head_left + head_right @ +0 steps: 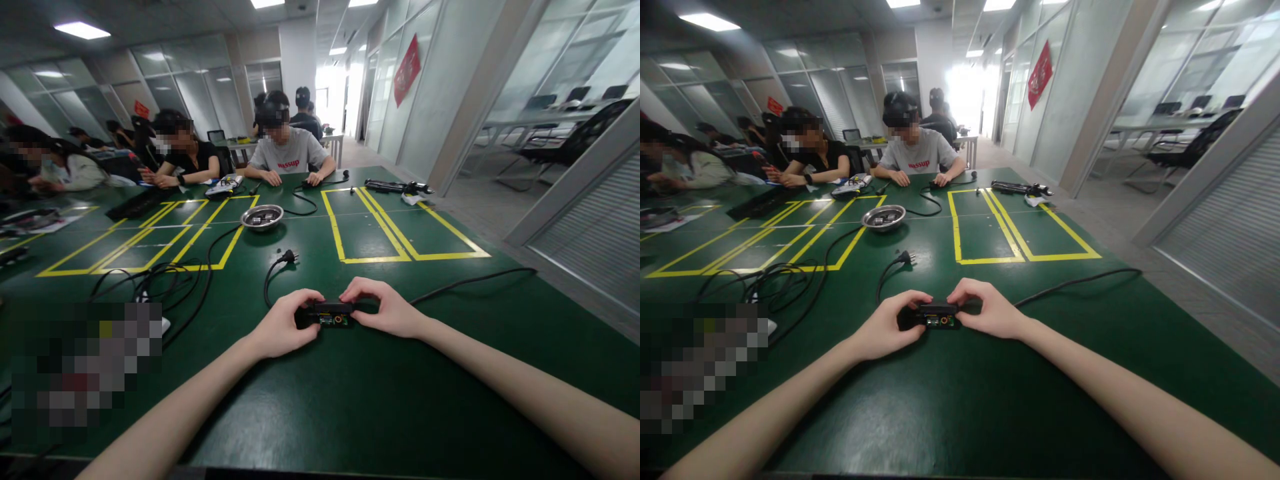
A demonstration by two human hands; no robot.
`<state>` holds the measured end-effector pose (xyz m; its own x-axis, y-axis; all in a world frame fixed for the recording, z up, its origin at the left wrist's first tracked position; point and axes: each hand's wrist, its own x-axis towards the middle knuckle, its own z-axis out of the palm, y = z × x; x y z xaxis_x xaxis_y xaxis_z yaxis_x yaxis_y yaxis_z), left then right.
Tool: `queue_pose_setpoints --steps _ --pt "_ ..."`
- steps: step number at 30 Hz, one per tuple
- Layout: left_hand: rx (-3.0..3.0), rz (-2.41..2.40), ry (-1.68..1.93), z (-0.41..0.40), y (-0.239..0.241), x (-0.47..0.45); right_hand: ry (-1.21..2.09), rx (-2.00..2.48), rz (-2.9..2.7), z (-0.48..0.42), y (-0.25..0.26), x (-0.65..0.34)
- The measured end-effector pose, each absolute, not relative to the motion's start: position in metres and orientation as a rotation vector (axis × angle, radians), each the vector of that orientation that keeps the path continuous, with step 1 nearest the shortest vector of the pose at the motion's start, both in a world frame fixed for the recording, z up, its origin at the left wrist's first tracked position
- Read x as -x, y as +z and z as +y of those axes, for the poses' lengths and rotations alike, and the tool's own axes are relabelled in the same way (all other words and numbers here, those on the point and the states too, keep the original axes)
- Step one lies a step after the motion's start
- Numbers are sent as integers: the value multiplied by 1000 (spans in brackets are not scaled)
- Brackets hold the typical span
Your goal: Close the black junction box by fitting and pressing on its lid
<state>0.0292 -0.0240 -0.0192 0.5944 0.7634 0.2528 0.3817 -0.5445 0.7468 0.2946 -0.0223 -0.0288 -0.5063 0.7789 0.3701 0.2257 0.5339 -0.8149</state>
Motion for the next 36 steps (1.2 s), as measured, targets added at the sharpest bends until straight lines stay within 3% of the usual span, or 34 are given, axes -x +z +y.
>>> queue_pose_setpoints --steps 17,36 --pt "-2373 1003 647 -23 -16 -30 444 704 -2370 -28 -34 -289" --pt "-2728 1051 461 -29 -21 -46 438 829 -2474 -32 -33 -281"
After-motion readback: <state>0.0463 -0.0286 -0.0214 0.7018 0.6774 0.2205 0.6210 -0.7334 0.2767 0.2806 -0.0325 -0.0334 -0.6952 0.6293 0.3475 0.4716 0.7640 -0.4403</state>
